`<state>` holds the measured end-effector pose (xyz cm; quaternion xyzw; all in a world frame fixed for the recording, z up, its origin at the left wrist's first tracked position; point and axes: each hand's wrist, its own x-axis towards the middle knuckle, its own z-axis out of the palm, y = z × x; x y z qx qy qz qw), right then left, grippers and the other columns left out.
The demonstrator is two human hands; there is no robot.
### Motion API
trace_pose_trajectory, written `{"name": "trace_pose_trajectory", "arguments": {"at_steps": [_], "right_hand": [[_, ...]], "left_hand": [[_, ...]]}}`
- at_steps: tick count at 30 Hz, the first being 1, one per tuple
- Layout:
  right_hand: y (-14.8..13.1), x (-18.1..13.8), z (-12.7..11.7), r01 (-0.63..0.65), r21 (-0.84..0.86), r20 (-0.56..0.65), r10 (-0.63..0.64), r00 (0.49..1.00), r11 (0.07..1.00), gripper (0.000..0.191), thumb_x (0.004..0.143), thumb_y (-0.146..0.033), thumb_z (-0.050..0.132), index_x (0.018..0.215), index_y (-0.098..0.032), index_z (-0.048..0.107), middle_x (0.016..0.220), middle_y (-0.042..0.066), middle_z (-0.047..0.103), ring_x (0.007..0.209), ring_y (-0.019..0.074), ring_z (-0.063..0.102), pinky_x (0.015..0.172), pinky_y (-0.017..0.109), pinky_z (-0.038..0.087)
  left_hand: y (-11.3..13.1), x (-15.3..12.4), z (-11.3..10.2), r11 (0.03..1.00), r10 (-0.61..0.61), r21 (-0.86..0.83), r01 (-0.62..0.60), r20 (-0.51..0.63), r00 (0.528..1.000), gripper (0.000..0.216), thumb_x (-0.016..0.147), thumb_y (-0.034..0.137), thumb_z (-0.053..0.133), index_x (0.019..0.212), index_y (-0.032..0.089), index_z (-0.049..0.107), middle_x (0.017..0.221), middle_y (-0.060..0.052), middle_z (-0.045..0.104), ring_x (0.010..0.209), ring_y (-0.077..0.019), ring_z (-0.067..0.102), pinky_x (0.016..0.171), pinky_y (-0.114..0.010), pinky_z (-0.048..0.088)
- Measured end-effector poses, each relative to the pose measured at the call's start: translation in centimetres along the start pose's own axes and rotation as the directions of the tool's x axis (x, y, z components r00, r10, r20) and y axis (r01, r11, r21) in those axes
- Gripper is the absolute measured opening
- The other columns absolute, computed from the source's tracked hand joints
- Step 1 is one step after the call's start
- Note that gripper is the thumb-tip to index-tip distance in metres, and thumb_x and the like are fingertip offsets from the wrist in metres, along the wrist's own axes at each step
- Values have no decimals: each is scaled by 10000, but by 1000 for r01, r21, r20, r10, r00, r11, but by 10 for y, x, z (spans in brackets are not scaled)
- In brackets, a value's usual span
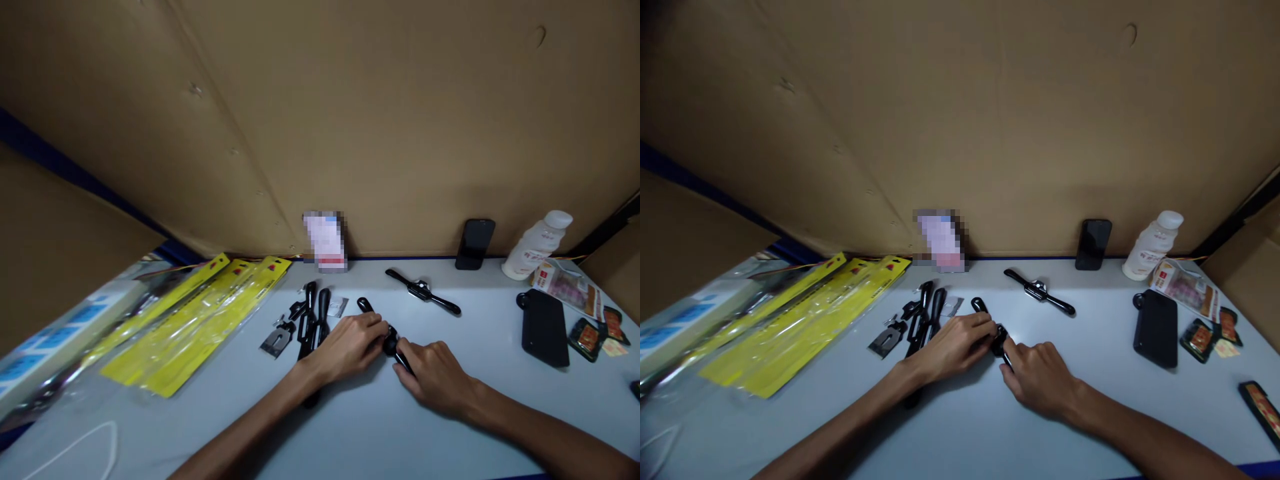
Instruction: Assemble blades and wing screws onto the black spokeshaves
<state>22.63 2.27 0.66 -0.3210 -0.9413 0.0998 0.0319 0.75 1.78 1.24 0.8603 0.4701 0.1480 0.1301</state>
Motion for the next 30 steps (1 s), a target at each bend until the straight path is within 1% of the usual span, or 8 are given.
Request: {"name": "trace_pose_trajectory", "arguments": {"at_steps": [5,8,11,14,17,20,26,30], "right_hand": [[2,-1,1,15,13,-6,-15,1000,1000,203,1002,-289,484,1160,-164,508,911,35,737,704,201,679,583,323,287],[2,-1,2,12,21,-6,-11,1000,1000,190,998,-278,486,1149,-165,511,878,30,735,693,201,677,577,320,294],[2,0,2,12,23,-5,-12,1000,1000,189,991,-273,497,1146,-166,511,875,33,734,684,197,673,572,315,297],[2,0,3,18,27,-11,-18,1000,999,195,986,-272,505,1150,-166,507,864,34,733,676,194,672,569,311,301],[2,0,4,27,32,-20,-27,999,999,195,988,-275,500,1147,-162,503,858,35,730,671,193,672,566,309,305],[3,0,5,37,30,-32,-36,999,999,193,989,-269,489,1148,-161,500,856,35,726,660,188,668,559,307,302],[3,-1,4,49,27,-25,-48,999,998,182,992,-264,473,1133,-153,507,820,35,716,636,185,657,544,308,297],[2,-1,3,44,30,-18,-44,999,999,175,992,-262,469,1122,-153,510,827,38,721,645,192,664,549,310,304]], "left_hand": [[1,-2,-2,993,114,-22,-115,-40,993,219,977,178,458,1032,196,669,855,-38,635,728,-164,589,632,-272,401],[-2,-1,1,995,100,13,-99,-76,992,248,1008,224,452,1131,201,667,848,-42,639,735,-169,599,627,-276,405],[-5,0,1,995,71,80,-63,-107,992,271,1017,253,442,955,165,691,799,-52,626,724,-177,592,617,-283,398],[-6,-2,0,991,121,75,-113,-108,987,304,1006,230,444,824,162,678,768,-50,624,706,-171,583,599,-280,389],[-4,-4,0,984,180,36,-177,-118,977,246,988,203,458,1009,190,703,769,-35,631,687,-162,581,575,-274,388],[-4,-4,0,985,165,70,-157,-138,976,272,993,212,458,1165,191,668,779,-35,638,676,-164,582,566,-279,402],[-3,-5,-3,987,127,110,-119,-72,989,297,1002,211,425,852,167,678,771,-50,638,693,-172,594,584,-295,427],[0,-5,-2,990,133,49,-130,-64,989,278,1001,219,428,1119,193,678,794,-44,649,682,-165,604,575,-285,423]]}}
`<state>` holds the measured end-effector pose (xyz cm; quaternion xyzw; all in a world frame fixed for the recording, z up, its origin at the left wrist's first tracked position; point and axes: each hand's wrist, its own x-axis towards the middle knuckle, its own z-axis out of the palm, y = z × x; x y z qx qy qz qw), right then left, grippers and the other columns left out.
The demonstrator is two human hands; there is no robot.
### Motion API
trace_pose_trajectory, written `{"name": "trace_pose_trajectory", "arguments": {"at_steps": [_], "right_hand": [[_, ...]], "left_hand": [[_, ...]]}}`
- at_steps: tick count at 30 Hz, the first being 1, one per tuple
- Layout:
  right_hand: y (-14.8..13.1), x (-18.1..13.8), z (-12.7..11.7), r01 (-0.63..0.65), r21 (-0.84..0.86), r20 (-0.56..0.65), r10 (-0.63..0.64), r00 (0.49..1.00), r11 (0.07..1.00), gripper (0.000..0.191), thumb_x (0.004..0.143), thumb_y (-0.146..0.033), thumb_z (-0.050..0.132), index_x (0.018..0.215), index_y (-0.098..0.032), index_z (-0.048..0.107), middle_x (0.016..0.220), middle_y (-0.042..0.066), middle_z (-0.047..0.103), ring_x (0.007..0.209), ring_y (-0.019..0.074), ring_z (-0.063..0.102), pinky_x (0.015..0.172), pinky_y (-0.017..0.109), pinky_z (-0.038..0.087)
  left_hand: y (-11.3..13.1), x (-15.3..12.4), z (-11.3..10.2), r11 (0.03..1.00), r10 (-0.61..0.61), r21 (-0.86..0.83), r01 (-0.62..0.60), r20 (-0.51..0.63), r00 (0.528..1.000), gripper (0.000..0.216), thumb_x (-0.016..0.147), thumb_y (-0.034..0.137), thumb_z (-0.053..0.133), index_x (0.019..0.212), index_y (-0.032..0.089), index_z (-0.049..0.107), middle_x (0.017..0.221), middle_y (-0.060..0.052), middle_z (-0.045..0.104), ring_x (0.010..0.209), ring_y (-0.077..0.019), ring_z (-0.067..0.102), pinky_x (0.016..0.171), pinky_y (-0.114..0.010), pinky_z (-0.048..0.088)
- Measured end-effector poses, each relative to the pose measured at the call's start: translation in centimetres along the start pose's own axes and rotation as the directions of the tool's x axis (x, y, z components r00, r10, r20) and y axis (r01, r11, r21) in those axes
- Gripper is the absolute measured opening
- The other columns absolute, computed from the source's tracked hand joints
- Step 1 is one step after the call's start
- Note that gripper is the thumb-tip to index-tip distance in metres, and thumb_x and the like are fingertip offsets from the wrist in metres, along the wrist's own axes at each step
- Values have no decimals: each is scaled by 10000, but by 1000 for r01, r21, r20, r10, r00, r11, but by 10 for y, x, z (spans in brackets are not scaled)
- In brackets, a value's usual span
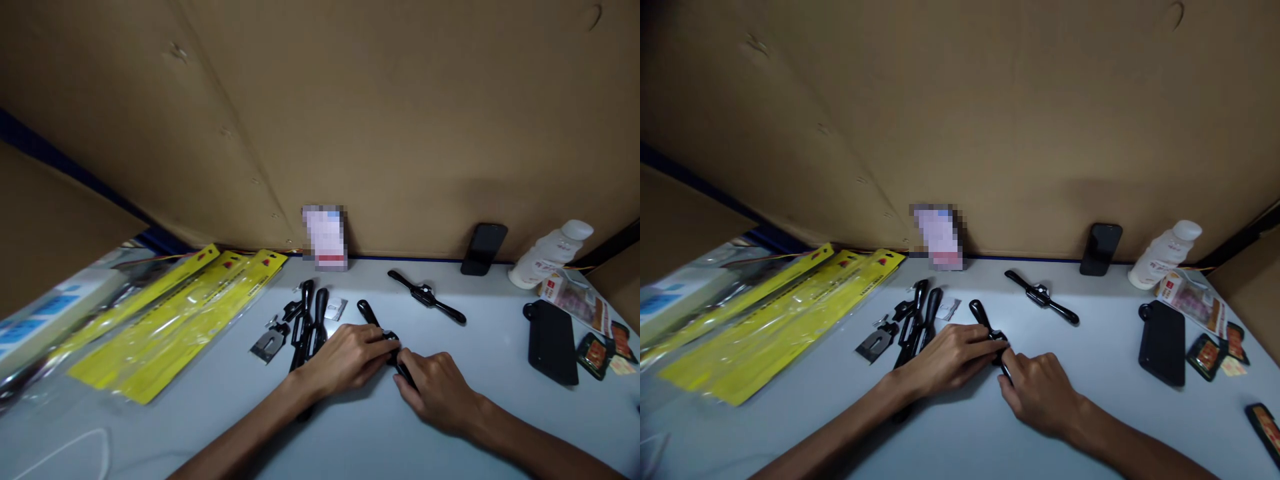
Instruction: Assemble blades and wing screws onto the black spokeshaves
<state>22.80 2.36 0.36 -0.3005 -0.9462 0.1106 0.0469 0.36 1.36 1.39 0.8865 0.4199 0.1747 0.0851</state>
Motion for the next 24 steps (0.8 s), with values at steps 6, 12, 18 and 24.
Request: {"name": "trace_pose_trajectory", "arguments": {"at_steps": [6,12,18,24], "right_hand": [[-1,0,-1,-6,-19,9,7,1000,1000,161,982,-255,493,1113,-163,509,826,27,720,639,190,661,551,314,290],[-1,0,1,-9,-23,0,9,1000,1000,177,983,-257,483,1131,-163,501,819,25,721,629,191,659,548,318,284],[-1,0,2,-4,-15,-22,3,1000,1000,196,987,-272,481,1145,-159,503,833,36,727,625,181,658,545,314,294],[-2,1,0,-8,-31,-7,7,1000,999,202,985,-260,479,1150,-150,515,833,36,721,640,184,661,541,315,283]], "left_hand": [[-3,0,0,991,-78,110,77,2,997,294,1018,239,408,931,164,679,780,-56,653,682,-178,602,585,-290,412],[0,-1,-1,998,9,-55,-8,3,1000,275,1015,244,422,1065,190,687,802,-38,663,673,-159,605,575,-274,403],[-2,0,-1,999,-28,41,29,-17,999,275,1023,260,411,1124,178,654,797,-47,664,676,-172,614,583,-285,418],[-4,-1,4,994,-85,78,82,24,996,336,1030,273,394,821,165,635,736,-49,639,653,-173,601,571,-286,389]]}}
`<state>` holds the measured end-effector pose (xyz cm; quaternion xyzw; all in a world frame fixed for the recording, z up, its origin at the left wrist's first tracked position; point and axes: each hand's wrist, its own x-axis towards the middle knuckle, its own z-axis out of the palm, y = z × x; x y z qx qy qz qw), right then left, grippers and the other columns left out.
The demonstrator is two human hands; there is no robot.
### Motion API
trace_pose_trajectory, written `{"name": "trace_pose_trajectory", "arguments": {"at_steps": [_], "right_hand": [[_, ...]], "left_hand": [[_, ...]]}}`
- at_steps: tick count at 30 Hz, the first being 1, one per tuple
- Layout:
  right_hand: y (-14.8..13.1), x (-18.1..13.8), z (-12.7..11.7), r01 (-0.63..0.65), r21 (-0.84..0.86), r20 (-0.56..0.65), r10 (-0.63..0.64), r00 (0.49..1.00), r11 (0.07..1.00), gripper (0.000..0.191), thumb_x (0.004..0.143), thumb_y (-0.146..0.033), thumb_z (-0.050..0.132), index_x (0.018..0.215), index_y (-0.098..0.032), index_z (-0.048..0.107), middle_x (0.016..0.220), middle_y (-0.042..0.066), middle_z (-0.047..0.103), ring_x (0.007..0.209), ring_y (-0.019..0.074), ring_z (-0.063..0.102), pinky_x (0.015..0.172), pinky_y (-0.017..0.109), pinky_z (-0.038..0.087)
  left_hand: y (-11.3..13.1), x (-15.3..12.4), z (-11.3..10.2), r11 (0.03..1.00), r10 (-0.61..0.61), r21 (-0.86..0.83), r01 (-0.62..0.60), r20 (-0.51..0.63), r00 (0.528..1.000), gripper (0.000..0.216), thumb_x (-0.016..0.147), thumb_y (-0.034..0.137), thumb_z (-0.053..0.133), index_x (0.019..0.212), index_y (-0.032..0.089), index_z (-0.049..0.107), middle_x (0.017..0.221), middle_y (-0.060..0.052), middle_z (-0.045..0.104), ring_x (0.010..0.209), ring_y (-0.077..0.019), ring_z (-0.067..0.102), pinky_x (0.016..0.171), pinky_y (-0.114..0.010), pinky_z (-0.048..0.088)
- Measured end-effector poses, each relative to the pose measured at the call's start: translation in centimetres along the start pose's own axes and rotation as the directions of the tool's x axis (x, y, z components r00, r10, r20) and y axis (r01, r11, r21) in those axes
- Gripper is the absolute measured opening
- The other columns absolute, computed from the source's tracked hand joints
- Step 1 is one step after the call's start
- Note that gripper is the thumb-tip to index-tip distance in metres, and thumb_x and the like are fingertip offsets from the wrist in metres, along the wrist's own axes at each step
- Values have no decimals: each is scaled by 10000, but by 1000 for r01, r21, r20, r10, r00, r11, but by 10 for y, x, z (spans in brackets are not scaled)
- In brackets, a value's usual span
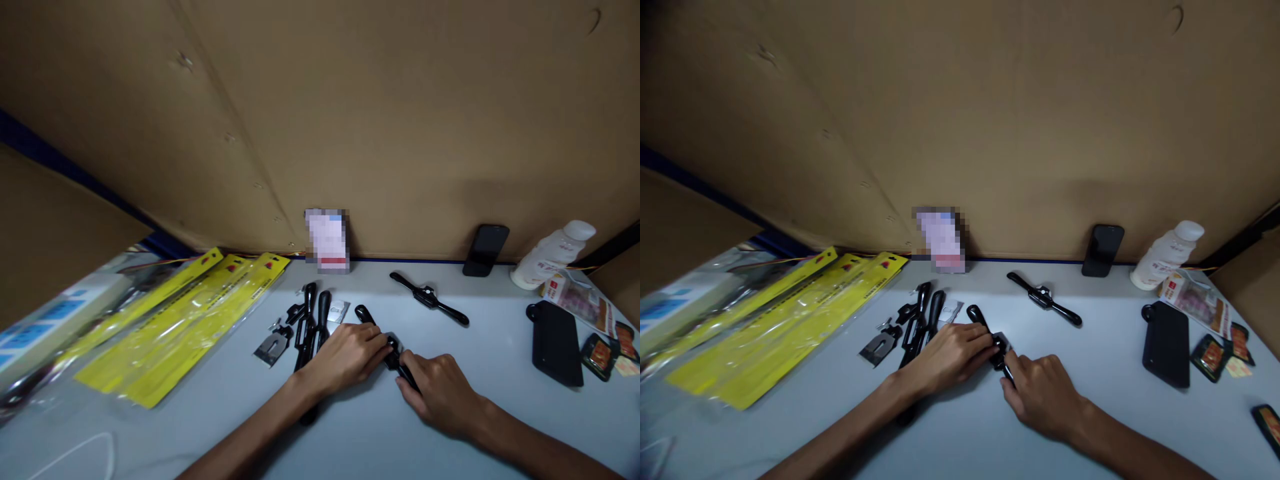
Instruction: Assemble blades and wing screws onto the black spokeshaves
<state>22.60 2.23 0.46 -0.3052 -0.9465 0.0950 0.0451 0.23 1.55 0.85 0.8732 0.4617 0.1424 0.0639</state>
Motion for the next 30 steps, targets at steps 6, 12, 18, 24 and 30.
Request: {"name": "trace_pose_trajectory", "arguments": {"at_steps": [6,12,18,24,30], "right_hand": [[1,0,3,14,-9,-4,-14,1000,1000,222,992,-274,453,1164,-148,513,827,37,720,623,186,652,535,323,274],[-1,1,1,-10,10,21,10,1000,1000,181,987,-271,486,1122,-156,520,861,38,723,647,195,668,555,324,297],[3,-2,3,30,38,-14,-29,999,999,163,985,-249,478,1121,-169,518,853,29,716,633,195,674,555,318,344],[2,-6,15,115,-41,-157,-120,980,993,224,1019,-224,375,1199,-175,499,886,45,677,644,197,669,589,330,415],[-3,-5,11,-13,-106,-281,-17,960,994,214,1007,-221,328,1087,-189,524,863,57,658,593,193,657,546,321,410]], "left_hand": [[4,-2,4,984,-100,-147,101,12,995,293,1013,287,425,815,177,611,729,-28,640,651,-161,623,595,-266,393],[10,2,1,976,-184,-99,192,79,980,213,996,274,460,1155,176,562,860,-51,699,726,-194,674,611,-272,430],[15,9,-6,959,-274,-26,283,178,945,173,1003,323,491,984,178,584,760,-45,692,683,-206,681,589,-264,431],[18,14,-6,966,-257,5,259,164,953,181,1004,344,523,974,173,573,835,-52,706,733,-207,687,584,-277,418],[18,14,0,970,-242,19,242,131,961,166,1024,326,490,984,171,536,954,-61,695,848,-209,671,638,-293,425]]}}
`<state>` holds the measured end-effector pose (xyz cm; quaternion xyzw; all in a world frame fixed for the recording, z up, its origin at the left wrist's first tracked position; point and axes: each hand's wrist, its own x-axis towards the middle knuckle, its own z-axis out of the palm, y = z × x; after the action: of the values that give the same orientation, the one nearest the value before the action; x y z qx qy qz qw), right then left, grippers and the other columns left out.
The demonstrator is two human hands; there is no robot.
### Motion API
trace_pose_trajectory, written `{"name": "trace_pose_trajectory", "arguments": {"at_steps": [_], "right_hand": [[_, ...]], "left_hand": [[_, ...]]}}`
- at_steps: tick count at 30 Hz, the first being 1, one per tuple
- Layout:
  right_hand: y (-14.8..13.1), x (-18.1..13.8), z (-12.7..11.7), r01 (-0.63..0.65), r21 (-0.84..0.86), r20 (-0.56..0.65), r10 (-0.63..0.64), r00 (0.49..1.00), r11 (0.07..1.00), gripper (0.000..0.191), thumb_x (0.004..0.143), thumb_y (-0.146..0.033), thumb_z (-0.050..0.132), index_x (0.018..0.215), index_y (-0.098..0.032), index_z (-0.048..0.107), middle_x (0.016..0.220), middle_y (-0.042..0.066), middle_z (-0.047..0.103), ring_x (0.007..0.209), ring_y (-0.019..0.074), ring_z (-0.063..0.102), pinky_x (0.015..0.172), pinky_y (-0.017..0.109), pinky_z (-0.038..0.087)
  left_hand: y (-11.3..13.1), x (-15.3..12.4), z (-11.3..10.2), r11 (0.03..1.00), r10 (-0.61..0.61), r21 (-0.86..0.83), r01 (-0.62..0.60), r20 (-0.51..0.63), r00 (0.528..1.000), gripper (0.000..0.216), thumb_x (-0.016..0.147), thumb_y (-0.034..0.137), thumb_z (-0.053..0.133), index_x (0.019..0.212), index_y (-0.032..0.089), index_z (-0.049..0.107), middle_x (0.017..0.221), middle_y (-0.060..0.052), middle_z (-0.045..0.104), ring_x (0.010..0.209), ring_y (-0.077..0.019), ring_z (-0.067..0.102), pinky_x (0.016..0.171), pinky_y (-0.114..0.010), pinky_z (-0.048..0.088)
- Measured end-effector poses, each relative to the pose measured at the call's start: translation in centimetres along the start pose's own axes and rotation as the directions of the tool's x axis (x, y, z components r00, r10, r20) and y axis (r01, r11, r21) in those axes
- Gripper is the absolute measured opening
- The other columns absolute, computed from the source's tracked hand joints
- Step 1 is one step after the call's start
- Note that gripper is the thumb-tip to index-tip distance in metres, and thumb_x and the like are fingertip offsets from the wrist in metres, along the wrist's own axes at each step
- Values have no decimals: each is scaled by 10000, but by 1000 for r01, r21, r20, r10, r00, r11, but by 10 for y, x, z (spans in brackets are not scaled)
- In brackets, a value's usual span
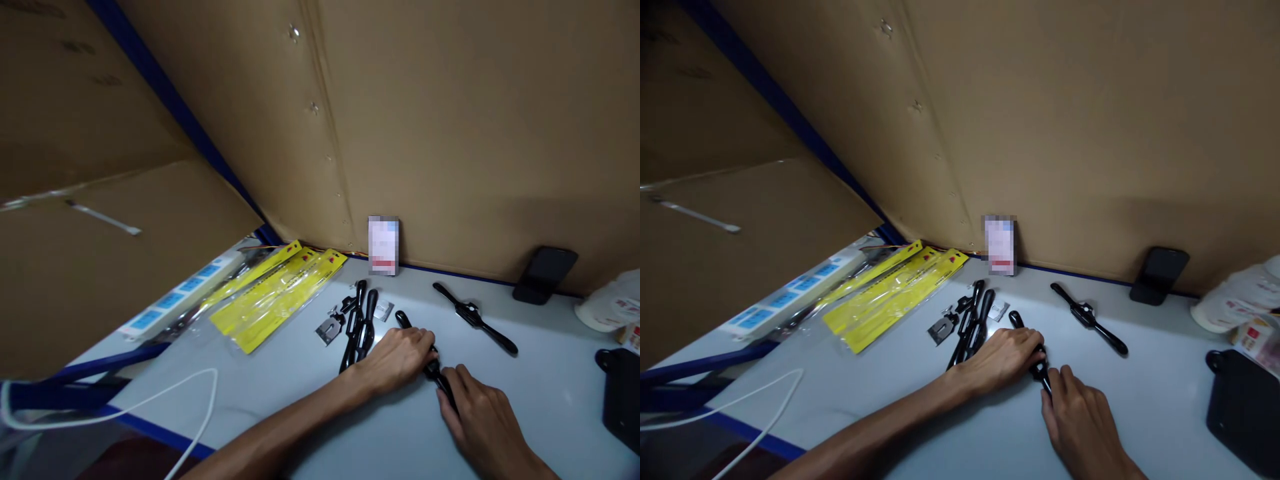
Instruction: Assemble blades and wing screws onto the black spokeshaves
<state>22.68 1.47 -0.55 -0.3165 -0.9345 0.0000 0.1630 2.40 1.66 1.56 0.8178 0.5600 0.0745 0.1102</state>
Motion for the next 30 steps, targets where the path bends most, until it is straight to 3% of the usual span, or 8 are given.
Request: {"name": "trace_pose_trajectory", "arguments": {"at_steps": [5,9,14,19,25,30], "right_hand": [[6,3,-2,-53,19,39,53,998,998,113,960,-211,397,910,-223,498,747,20,656,546,201,655,498,322,344],[10,1,2,-89,-4,120,89,989,996,95,955,-234,439,1010,-210,513,611,-25,661,458,217,638,468,331,254],[1,5,-7,-130,-128,279,161,947,983,168,971,-229,482,1131,-185,510,664,0,720,545,235,687,498,330,234],[-9,13,-19,-133,-127,393,173,903,983,193,987,-227,471,1172,-185,504,712,4,733,605,228,705,517,332,260],[-9,12,-19,-124,-127,395,164,904,984,263,989,-226,460,1238,-148,490,724,24,737,617,241,710,524,327,308],[-2,5,-6,-72,-120,324,107,940,990,271,957,-177,459,1219,-127,509,666,23,723,541,238,698,484,325,321]], "left_hand": [[0,-3,0,998,-29,-51,28,-12,1000,163,1022,335,492,1005,175,514,963,-55,693,843,-209,668,642,-295,426],[0,-4,0,993,-49,-109,49,3,999,135,1017,319,498,1022,184,509,977,-52,690,847,-210,668,655,-298,443],[1,-5,5,989,-32,-145,26,-39,999,92,1011,218,443,1087,197,490,1045,-67,671,925,-221,661,716,-305,465],[-2,-8,7,967,-73,-245,69,-9,997,78,1012,276,428,1016,208,465,868,-34,666,758,-211,653,636,-289,425],[3,-8,5,963,-23,-270,13,-34,999,143,973,139,359,1036,202,472,832,-26,651,712,-187,635,611,-272,411],[12,-8,0,986,0,-167,-3,-21,1000,123,949,130,436,1051,191,472,929,-52,670,802,-192,653,662,-273,460]]}}
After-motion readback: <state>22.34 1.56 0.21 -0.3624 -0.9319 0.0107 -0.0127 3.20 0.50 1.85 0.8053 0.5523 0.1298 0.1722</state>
